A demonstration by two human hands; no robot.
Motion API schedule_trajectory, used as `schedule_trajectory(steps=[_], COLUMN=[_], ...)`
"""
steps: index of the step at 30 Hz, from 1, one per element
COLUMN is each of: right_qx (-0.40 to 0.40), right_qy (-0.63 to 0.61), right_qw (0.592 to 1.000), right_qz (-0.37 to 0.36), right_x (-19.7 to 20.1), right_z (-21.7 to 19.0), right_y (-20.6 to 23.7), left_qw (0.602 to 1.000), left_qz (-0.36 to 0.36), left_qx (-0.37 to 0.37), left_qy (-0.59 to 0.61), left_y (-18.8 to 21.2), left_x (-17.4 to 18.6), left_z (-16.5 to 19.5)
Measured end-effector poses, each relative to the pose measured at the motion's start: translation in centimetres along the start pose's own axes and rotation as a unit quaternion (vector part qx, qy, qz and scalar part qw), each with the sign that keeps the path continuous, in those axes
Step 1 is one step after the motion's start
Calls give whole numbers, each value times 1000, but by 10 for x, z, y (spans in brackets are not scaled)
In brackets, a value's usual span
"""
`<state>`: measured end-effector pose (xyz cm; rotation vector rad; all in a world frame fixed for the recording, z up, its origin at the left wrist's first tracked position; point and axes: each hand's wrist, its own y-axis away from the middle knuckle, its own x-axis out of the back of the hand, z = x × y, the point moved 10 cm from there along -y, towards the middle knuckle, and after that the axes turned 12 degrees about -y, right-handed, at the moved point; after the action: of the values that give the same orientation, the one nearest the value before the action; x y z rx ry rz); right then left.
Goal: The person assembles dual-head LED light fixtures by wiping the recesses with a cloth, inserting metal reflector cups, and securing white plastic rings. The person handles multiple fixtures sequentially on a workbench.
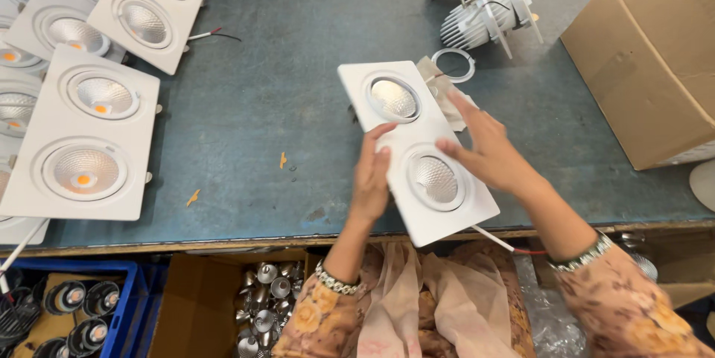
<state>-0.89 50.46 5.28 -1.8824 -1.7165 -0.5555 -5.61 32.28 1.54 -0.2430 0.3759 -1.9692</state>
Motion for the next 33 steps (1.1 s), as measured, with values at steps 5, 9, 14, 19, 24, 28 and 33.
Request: schedule_trajectory(steps=[5, 9, 14, 19, 24, 28, 33], right_qx=[-51, 153, 243, 335, 447, 430, 433], right_qy=[-1, 223, 319, 214, 138, 100, 89], right_qw=[997, 961, 916, 902, 880, 893, 893], right_qz=[-64, -49, -6, -169, -82, -86, -82], right_x=[-34, -52, -40, -82, -90, -90, -88], right_z=[-30, -91, -130, -137, -145, -140, -142], right_y=[33, 44, 57, 42, 39, 35, 33], left_qw=[969, 955, 927, 866, 858, 866, 872], left_qz=[-24, -137, -262, -359, -390, -383, -400], left_qx=[123, 157, 196, 255, 238, 257, 242], left_qy=[211, 210, 183, 235, 237, 195, 149], left_y=[-2, -33, -63, -62, -63, -61, -65], left_x=[43, 59, 46, 14, 7, 17, 20], left_z=[-66, -79, -78, -75, -70, -77, -65])
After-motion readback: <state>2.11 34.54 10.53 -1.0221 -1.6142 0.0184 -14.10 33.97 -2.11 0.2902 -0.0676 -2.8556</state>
